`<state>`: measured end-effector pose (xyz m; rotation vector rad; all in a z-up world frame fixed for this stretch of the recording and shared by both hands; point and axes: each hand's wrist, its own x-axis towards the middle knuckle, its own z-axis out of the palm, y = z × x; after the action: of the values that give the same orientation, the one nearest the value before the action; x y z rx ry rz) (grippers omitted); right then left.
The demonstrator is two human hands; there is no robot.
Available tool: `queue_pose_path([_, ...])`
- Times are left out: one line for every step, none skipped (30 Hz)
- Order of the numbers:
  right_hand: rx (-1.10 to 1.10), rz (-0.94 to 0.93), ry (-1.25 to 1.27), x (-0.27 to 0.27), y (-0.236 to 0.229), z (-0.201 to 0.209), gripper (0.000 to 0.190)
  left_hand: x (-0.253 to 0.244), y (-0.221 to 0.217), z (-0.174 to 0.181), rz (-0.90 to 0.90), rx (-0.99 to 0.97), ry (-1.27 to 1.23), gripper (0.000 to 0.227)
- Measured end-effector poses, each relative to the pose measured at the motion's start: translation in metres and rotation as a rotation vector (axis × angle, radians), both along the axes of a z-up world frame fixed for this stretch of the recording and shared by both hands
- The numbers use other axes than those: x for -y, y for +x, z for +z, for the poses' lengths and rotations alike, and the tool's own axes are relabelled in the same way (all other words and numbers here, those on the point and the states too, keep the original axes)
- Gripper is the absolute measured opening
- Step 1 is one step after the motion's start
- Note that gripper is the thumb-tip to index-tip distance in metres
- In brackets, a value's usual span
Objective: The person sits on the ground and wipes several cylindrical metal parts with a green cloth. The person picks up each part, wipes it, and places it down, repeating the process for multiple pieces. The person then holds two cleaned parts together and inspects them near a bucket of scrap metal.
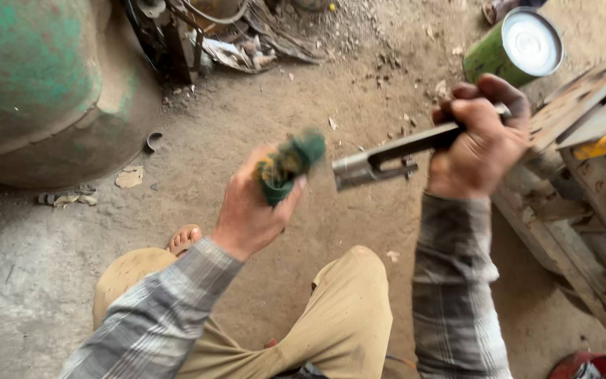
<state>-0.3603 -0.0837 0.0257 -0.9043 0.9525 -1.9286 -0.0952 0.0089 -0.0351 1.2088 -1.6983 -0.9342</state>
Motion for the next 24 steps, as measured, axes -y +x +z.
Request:
queue_pose_path([-0.019, -0.047, 0.004, 0.001, 0.004, -0.007, 0.032, 0.000, -0.006, -0.005, 0.167, 0.023, -0.171, 0.053])
queue_pose_path([0.018, -0.036, 0.010, 0.005, 0.011, -0.013, 0.031, 0.002, -0.013, -0.010, 0.192, 0.085, -0.324, 0.062])
queue_pose_path([0.056, -0.025, 0.016, 0.008, 0.019, -0.018, 0.030, 0.006, -0.027, -0.016, 0.215, 0.147, -0.478, 0.071])
queue_pose_path([0.092, -0.008, 0.024, 0.009, 0.024, -0.021, 0.030, 0.007, -0.041, -0.023, 0.240, 0.212, -0.628, 0.080])
queue_pose_path([0.128, -0.018, 0.050, 0.009, 0.030, -0.025, 0.030, 0.007, -0.051, -0.030, 0.243, 0.313, -0.609, 0.079])
queue_pose_path([0.167, -0.031, 0.075, 0.008, 0.034, -0.027, 0.030, 0.008, -0.059, -0.037, 0.243, 0.416, -0.591, 0.079])
queue_pose_path([0.205, -0.044, 0.100, 0.007, 0.037, -0.028, 0.030, 0.010, -0.063, -0.043, 0.242, 0.519, -0.571, 0.078])
queue_pose_path([0.230, -0.052, 0.121, 0.006, 0.039, -0.028, 0.029, 0.015, -0.063, -0.048, 0.283, 0.502, -0.600, 0.075])
queue_pose_path([0.256, -0.059, 0.142, 0.005, 0.041, -0.028, 0.029, 0.023, -0.062, -0.051, 0.324, 0.485, -0.630, 0.071])
queue_pose_path([0.282, -0.069, 0.162, 0.003, 0.042, -0.029, 0.028, 0.030, -0.058, -0.053, 0.361, 0.467, -0.662, 0.068])
queue_pose_path([0.306, -0.062, 0.176, 0.002, 0.045, -0.031, 0.028, 0.036, -0.052, -0.054, 0.368, 0.476, -0.680, 0.065])
queue_pose_path([0.325, -0.058, 0.183, 0.002, 0.045, -0.030, 0.028, 0.046, -0.048, -0.053, 0.374, 0.478, -0.703, 0.062])
queue_pose_path([0.345, -0.053, 0.191, 0.003, 0.047, -0.031, 0.028, 0.053, -0.043, -0.051, 0.380, 0.481, -0.726, 0.061])
queue_pose_path([0.333, -0.058, 0.184, 0.003, 0.047, -0.032, 0.027, 0.056, -0.040, -0.051, 0.397, 0.542, -0.710, 0.056])
queue_pose_path([0.322, -0.064, 0.177, 0.003, 0.049, -0.035, 0.027, 0.058, -0.037, -0.050, 0.414, 0.603, -0.695, 0.050])
queue_pose_path([0.307, -0.069, 0.175, 0.001, 0.049, -0.038, 0.027, 0.058, -0.036, -0.050, 0.431, 0.663, -0.673, 0.045])
queue_pose_path([0.289, -0.078, 0.176, -0.002, 0.049, -0.041, 0.028, 0.056, -0.036, -0.050, 0.388, 0.648, -0.611, 0.048])
queue_pose_path([0.271, -0.081, 0.177, -0.004, 0.050, -0.044, 0.028, 0.054, -0.035, -0.049, 0.350, 0.634, -0.550, 0.052])
queue_pose_path([0.254, -0.083, 0.178, -0.004, 0.052, -0.045, 0.028, 0.055, -0.032, -0.048, 0.312, 0.620, -0.489, 0.056])
queue_pose_path([0.234, -0.082, 0.174, -0.006, 0.054, -0.047, 0.028, 0.055, -0.029, -0.049, 0.276, 0.639, -0.395, 0.058])
queue_pose_path([0.214, -0.080, 0.170, -0.008, 0.054, -0.048, 0.028, 0.056, -0.027, -0.050, 0.240, 0.656, -0.301, 0.059])
queue_pose_path([0.196, -0.077, 0.165, -0.009, 0.054, -0.048, 0.028, 0.059, -0.023, -0.052, 0.203, 0.672, -0.208, 0.061])
queue_pose_path([0.181, -0.078, 0.172, -0.009, 0.053, -0.047, 0.029, 0.062, -0.019, -0.054, 0.156, 0.688, -0.069, 0.052])
queue_pose_path([0.166, -0.083, 0.179, -0.009, 0.050, -0.047, 0.031, 0.065, -0.015, -0.058, 0.103, 0.700, 0.070, 0.044])
